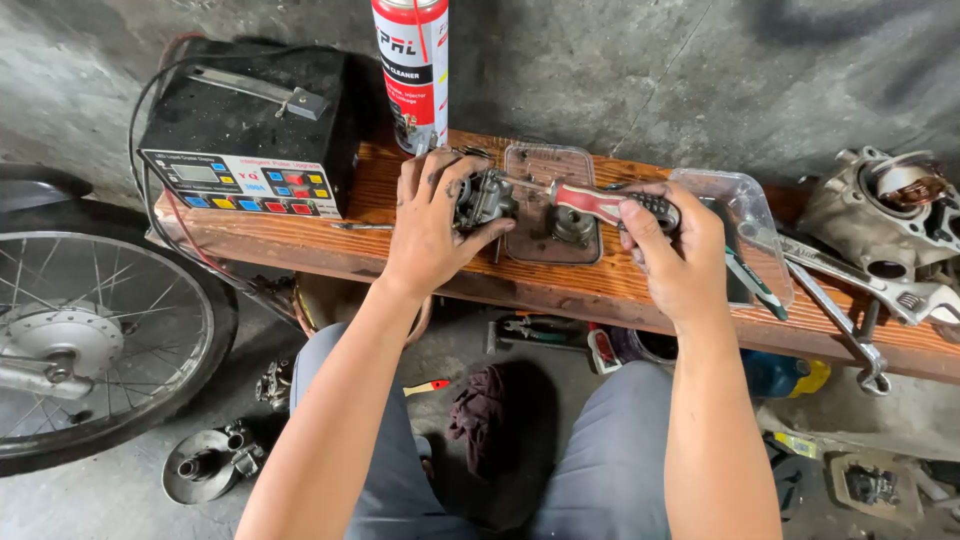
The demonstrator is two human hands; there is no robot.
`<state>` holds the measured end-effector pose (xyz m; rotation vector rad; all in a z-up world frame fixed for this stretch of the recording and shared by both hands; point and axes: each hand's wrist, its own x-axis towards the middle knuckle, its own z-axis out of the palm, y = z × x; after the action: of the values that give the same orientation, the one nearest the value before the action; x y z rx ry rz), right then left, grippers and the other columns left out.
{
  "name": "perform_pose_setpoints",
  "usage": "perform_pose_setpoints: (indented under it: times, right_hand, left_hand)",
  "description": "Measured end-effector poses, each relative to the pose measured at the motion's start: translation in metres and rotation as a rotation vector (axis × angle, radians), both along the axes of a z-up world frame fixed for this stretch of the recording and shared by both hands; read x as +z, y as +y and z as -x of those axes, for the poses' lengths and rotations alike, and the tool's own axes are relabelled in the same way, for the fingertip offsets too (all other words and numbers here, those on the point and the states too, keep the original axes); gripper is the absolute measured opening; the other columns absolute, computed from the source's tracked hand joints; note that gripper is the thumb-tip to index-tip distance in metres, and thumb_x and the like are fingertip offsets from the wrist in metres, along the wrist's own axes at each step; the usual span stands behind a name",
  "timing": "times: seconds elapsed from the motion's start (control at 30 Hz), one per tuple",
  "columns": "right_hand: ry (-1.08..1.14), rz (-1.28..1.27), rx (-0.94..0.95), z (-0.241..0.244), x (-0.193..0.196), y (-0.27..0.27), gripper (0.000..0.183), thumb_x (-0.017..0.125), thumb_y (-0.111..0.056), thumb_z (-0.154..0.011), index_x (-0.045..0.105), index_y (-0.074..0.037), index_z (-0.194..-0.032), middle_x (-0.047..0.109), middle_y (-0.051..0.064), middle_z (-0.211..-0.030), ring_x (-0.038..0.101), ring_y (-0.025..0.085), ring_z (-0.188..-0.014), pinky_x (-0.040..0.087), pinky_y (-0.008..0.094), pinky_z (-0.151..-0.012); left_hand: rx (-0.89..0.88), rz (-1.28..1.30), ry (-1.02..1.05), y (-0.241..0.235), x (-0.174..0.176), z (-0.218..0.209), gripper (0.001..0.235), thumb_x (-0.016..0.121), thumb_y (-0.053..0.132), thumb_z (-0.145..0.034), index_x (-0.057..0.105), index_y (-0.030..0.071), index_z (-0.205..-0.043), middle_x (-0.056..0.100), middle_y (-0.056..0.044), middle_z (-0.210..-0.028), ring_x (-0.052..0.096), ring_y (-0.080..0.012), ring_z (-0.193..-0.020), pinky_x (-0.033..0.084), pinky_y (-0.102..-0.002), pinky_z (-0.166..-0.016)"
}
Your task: Disassembling and cleaning a motorcycle carburetor component on a workbench using a screwdriver and manual inspection.
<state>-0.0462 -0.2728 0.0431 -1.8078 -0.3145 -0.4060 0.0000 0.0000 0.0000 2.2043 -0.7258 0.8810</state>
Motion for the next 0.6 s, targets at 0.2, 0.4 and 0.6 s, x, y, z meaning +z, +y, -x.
perform_pose_setpoints:
  times: [0.2,0.4,0.6]
  right_hand:
    - [0.081,-0.052,0.035,0.01,0.011,0.008,0.021,0.062,-0.013,-0.106,0.062,0.005,-0.116,0.054,0.013,-0.067,0.05,0.013,-0.052,0.044,0.026,-0.042]
    - [0.065,-0.03,0.053,0.004,0.003,0.0,0.019,0.062,-0.012,-0.106,0.061,0.004,-0.117,0.053,0.01,-0.066,0.051,0.011,-0.056,0.044,0.023,-0.045]
    - [0.076,-0.119,0.034,0.0,-0.005,0.0,0.017,0.063,-0.012,-0.107,0.061,0.002,-0.116,0.05,0.009,-0.064,0.048,0.011,-0.054,0.041,0.024,-0.042]
  left_hand:
    - [-0.009,0.033,0.014,-0.001,0.001,-0.001,0.058,0.084,0.04,-0.091,0.053,0.012,-0.132,0.05,-0.009,-0.115,0.047,-0.0335,-0.12,0.055,-0.055,-0.092]
    - [-0.009,0.034,-0.019,-0.002,0.003,0.001,0.057,0.085,0.037,-0.091,0.054,0.011,-0.13,0.05,-0.01,-0.113,0.048,-0.034,-0.116,0.054,-0.054,-0.093]
    - [-0.006,0.028,-0.006,-0.002,0.001,0.0,0.057,0.084,0.038,-0.091,0.054,0.012,-0.132,0.05,-0.009,-0.115,0.046,-0.0328,-0.118,0.055,-0.053,-0.092]
